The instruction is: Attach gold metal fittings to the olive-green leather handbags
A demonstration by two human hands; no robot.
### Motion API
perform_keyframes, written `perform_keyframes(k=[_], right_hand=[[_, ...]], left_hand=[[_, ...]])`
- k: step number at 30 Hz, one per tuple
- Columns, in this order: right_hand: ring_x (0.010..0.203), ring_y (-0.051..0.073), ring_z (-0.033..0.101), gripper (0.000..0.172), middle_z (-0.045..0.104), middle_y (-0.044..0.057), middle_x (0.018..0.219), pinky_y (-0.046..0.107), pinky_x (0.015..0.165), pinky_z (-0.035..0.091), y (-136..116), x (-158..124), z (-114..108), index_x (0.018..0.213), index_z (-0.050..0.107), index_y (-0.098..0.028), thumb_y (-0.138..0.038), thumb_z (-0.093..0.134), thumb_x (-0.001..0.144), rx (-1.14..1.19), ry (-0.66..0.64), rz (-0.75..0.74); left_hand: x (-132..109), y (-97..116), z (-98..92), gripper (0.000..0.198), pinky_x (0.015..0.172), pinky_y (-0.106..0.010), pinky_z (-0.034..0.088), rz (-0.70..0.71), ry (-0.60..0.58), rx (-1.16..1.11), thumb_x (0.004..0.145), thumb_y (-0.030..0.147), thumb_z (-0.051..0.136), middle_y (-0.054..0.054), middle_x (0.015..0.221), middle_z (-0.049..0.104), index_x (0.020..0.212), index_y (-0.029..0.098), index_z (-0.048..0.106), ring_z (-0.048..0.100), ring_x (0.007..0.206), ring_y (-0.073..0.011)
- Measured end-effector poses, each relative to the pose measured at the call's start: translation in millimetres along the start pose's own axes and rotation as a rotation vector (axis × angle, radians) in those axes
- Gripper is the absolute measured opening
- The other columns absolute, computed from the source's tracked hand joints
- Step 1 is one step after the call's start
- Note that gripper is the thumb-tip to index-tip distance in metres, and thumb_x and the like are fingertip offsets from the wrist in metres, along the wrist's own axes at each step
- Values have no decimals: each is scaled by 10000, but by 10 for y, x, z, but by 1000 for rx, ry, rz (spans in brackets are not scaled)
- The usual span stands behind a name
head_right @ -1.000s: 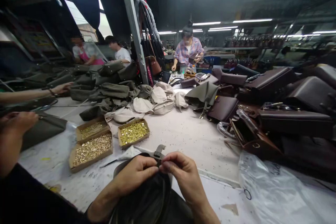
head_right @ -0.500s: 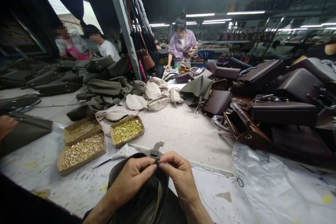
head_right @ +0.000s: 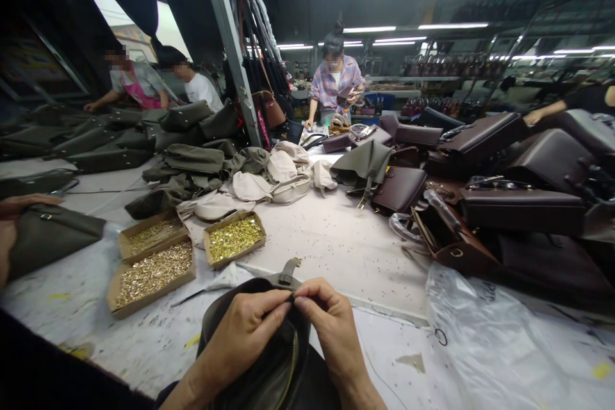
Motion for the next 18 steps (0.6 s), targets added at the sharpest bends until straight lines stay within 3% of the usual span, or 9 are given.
perform_keyframes(k=[5, 9, 13, 15, 18], right_hand=[[877, 188, 621, 139, 689, 7, 868, 272, 829, 493, 3, -19, 21, 837, 749, -219, -340, 815, 819, -53, 7, -62], [869, 181, 649, 139, 700, 3, 909, 267, 803, 524, 36, -35, 26, 939, 720, -241, -325, 790, 855, -106, 41, -128], [922, 173, 661, 46, 697, 13, 963, 255, 823, 534, -55, -69, 62, 968, 715, -259, -233, 696, 935, -326, 11, -359], [932, 172, 657, 93, 680, 25, 962, 250, 810, 539, -141, -101, 99, 942, 709, -251, -177, 653, 953, -451, 27, -503], [880, 160, 662, 185, 679, 33, 941, 242, 760, 548, -277, -174, 180, 995, 688, -239, -84, 590, 962, -629, 68, -707]], left_hand=[[-16, 28, 30, 265, 648, -263, 499, 237, 157, 198, 1003, 204, 470, -54, 804, 765, 962, 185, 731, 711, 703, -187], [-32, 20, 55, 284, 603, -294, 495, 319, 198, 290, 1014, 182, 441, -50, 764, 758, 976, 165, 721, 706, 654, -198], [-47, 29, 38, 248, 635, -306, 522, 310, 167, 256, 996, 168, 478, -49, 801, 770, 992, 167, 726, 721, 688, -205], [-56, 44, 9, 207, 669, -294, 537, 278, 139, 190, 969, 156, 531, -36, 840, 780, 999, 187, 734, 731, 724, -195], [-81, 39, -81, 187, 731, -245, 556, 199, 249, 46, 953, 154, 576, -11, 898, 787, 1034, 216, 733, 737, 780, -157]])
Point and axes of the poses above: each hand's wrist, its own x-axis towards the middle knuckle, its own z-axis out of the palm, y = z × x, the point moved 2 cm from there along x, towards the middle knuckle
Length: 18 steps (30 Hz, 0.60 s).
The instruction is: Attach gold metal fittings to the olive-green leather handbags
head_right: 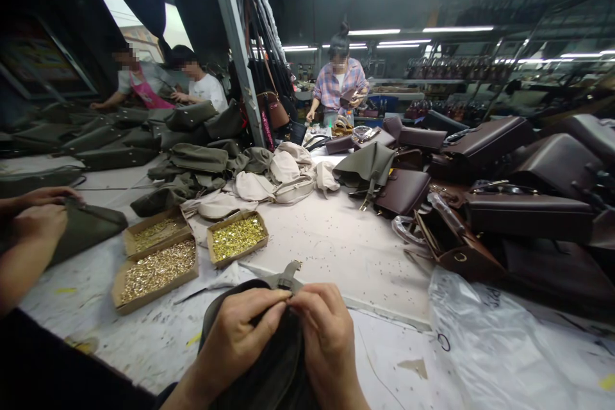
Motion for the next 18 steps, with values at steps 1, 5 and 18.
perform_keyframes(k=[1, 5, 18], right_hand=[[888, 162, 672, 210, 695, 38, 943, 248, 777, 554, -61, 7, 1, 1026, 677, -232, -61, 569, 967, -47, -6, -79], [976, 200, 715, 188, 754, 78, 981, 282, 869, 569, -225, -27, 73, 1088, 640, -183, -75, 511, 1004, -165, -198, -378], [758, 160, 588, 219, 625, 37, 858, 263, 668, 475, -24, -140, 161, 1049, 562, -215, -43, 445, 981, 54, -281, -225]], left_hand=[[-4, -16, -41, 187, 752, -230, 557, -35, 75, -26, 956, 156, 575, -5, 910, 784, 1041, 221, 729, 735, 798, -145], [15, -124, -222, 219, 907, -268, 547, -130, 269, 12, 945, 148, 534, -34, 1027, 767, 1049, 209, 717, 715, 979, -170], [593, -251, -281, 117, 769, -279, 468, 1, -696, 201, 798, 189, 666, -43, 919, 746, 905, 195, 710, 682, 880, -228]])
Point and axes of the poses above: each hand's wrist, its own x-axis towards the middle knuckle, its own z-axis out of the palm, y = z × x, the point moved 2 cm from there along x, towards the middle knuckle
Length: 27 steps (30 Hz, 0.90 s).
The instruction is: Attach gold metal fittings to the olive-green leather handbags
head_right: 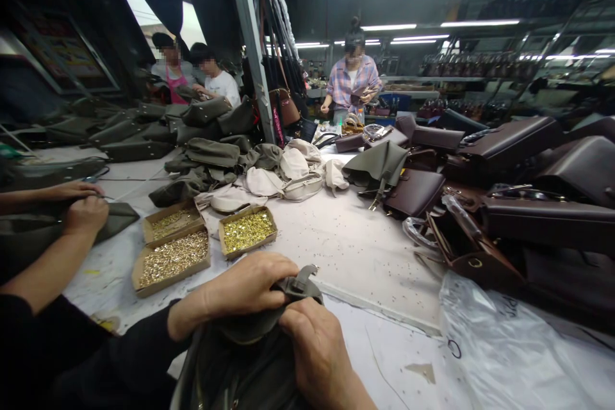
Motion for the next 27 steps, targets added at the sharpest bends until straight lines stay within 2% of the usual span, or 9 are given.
perform_keyframes(k=[3, 5, 9, 11, 14, 17, 21, 25, 27], right_hand=[[799, 162, 586, 248, 628, 43, 901, 268, 699, 479, 98, -5, -35, 1067, 566, -217, -25, 436, 977, -22, 10, 14], [812, 162, 581, 247, 627, 43, 922, 273, 718, 481, 222, 23, -84, 1070, 567, -221, -38, 422, 992, -29, -2, 53], [779, 155, 562, 205, 587, 17, 866, 273, 715, 476, 452, 235, -216, 998, 567, -226, -113, 398, 1022, 6, -57, 120], [752, 148, 557, 193, 576, 3, 834, 262, 694, 468, 492, 354, -264, 968, 566, -227, -147, 401, 1027, 26, -85, 148], [736, 144, 556, 180, 588, -3, 825, 253, 682, 456, 451, 402, -264, 965, 571, -227, -172, 415, 1033, 46, -147, 146], [755, 155, 556, 184, 593, 7, 833, 270, 699, 446, 382, 301, -212, 975, 571, -226, -159, 410, 1035, 33, -164, 79], [762, 159, 555, 164, 582, 10, 835, 280, 709, 450, 375, 170, -163, 990, 564, -224, -156, 423, 1039, 65, -72, 98], [765, 159, 562, 154, 580, 9, 836, 279, 704, 461, 392, 165, -153, 1001, 576, -224, -163, 440, 1038, 107, -27, 112], [762, 157, 564, 153, 586, 10, 837, 279, 702, 468, 395, 181, -162, 1006, 583, -224, -164, 445, 1037, 123, -6, 130]], left_hand=[[142, -102, 91, 131, 793, -261, 459, 117, -1, -157, 859, 219, 653, -45, 908, 758, 940, 197, 754, 684, 874, -208], [198, -177, 162, 186, 791, -247, 457, 126, 28, -305, 872, 232, 647, -33, 916, 765, 1010, 199, 768, 685, 871, -198], [252, -301, 293, 160, 654, -237, 419, -111, 215, -499, 855, 270, 630, 6, 728, 697, 816, 165, 745, 624, 723, -176], [249, -328, 344, 177, 646, -245, 419, -193, 289, -538, 845, 282, 617, 3, 707, 678, 768, 158, 717, 607, 715, -180], [191, -324, 405, 193, 725, -264, 459, -222, 312, -578, 862, 274, 574, -22, 816, 722, 861, 152, 724, 641, 804, -199], [86, -286, 466, 179, 792, -274, 475, -215, 307, -603, 884, 269, 577, -23, 874, 735, 911, 165, 720, 659, 867, -203], [19, -223, 551, 155, 798, -263, 478, -162, 314, -483, 797, 147, 630, -14, 893, 737, 921, 180, 718, 668, 869, -190], [60, -205, 581, 101, 698, -264, 466, -142, 433, -183, 772, 101, 634, -19, 774, 700, 813, 172, 693, 638, 739, -174], [80, -202, 568, 104, 725, -275, 499, -66, 469, -136, 799, 108, 632, -41, 821, 717, 855, 169, 695, 657, 772, -185]])
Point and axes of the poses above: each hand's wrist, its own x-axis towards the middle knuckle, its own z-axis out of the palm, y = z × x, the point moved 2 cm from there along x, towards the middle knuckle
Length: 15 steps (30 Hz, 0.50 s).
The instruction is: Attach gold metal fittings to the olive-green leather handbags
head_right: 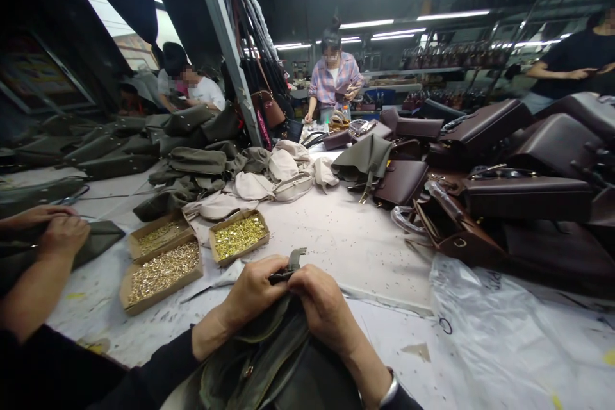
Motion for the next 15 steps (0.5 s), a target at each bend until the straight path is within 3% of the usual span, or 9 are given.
perform_keyframes(k=[5, 11, 15], right_hand=[[760, 152, 584, 163, 609, 13, 842, 275, 705, 486, -2, -8, 4, 1013, 601, -223, -162, 451, 1034, 31, 48, -2], [795, 159, 639, 123, 661, 17, 865, 270, 735, 522, 61, -45, 36, 996, 640, -227, -206, 520, 1018, 87, 134, 49], [807, 158, 648, 162, 676, 19, 877, 266, 747, 519, 131, 116, -35, 1003, 684, -224, -231, 523, 1013, 89, 76, 78]], left_hand=[[29, -12, -70, 196, 939, -347, 531, 157, -5, -126, 872, 159, 609, -113, 1100, 741, 1048, 166, 694, 682, 1055, -233], [100, -28, -18, 140, 758, -272, 491, -124, -34, -292, 864, 298, 680, -28, 827, 709, 869, 163, 715, 643, 814, -189], [181, 39, 44, 244, 687, -251, 435, -319, 70, -414, 848, 384, 681, 4, 723, 654, 783, 149, 702, 587, 736, -171]])
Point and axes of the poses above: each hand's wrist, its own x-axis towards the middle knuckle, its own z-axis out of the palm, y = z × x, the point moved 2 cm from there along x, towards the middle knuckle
